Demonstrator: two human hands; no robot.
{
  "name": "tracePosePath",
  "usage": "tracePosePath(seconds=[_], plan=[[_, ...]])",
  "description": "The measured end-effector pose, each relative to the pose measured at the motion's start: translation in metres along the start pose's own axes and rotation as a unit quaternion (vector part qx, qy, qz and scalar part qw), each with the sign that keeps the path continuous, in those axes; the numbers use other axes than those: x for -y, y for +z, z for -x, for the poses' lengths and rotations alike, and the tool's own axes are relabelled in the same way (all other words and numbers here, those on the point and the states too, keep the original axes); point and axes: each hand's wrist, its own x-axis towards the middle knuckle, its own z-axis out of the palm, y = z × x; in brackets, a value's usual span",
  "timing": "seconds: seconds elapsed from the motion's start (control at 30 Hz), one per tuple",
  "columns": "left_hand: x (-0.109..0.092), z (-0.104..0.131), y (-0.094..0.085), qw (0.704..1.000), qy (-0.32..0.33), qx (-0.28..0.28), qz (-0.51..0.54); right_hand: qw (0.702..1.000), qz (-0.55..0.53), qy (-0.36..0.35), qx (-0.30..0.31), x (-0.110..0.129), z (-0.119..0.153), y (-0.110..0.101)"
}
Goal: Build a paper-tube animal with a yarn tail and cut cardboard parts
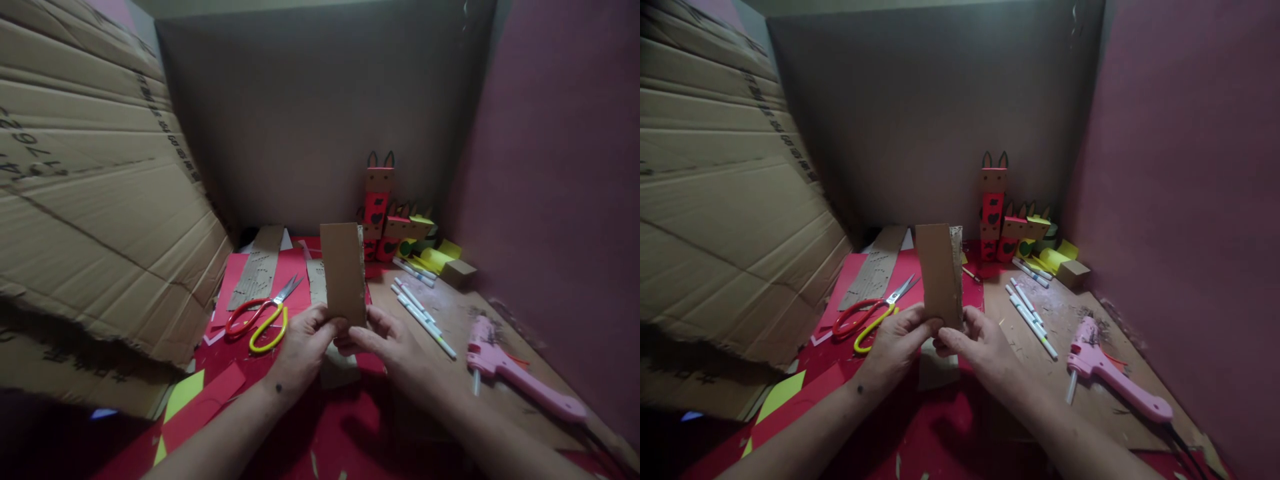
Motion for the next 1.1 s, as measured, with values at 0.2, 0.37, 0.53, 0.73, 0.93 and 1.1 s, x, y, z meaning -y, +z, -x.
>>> tracePosePath(seconds=[0.2,0.37,0.53,0.73,0.93,1.1], plan=[[0.003,0.0,-0.002,0.996,0.04,0.004,-0.08,0.999,0.023,-0.001,-0.028,0.003,-0.002,0.008],[0.003,-0.001,-0.005,0.984,0.068,-0.005,-0.164,0.999,0.038,-0.005,-0.038,0.005,-0.002,0.012],[0.004,-0.002,-0.005,0.98,0.054,-0.011,-0.189,0.998,0.048,-0.014,-0.042,0.003,-0.004,0.012],[0.001,-0.003,-0.005,0.997,-0.007,-0.041,-0.067,0.997,0.073,-0.015,-0.02,0.002,-0.002,0.014],[-0.005,-0.005,-0.005,0.993,-0.089,0.059,0.048,0.995,0.091,-0.027,-0.023,-0.003,-0.002,0.014],[-0.003,-0.003,-0.001,0.998,-0.056,0.016,-0.007,0.999,0.05,0.015,-0.012,0.002,-0.004,0.014]])
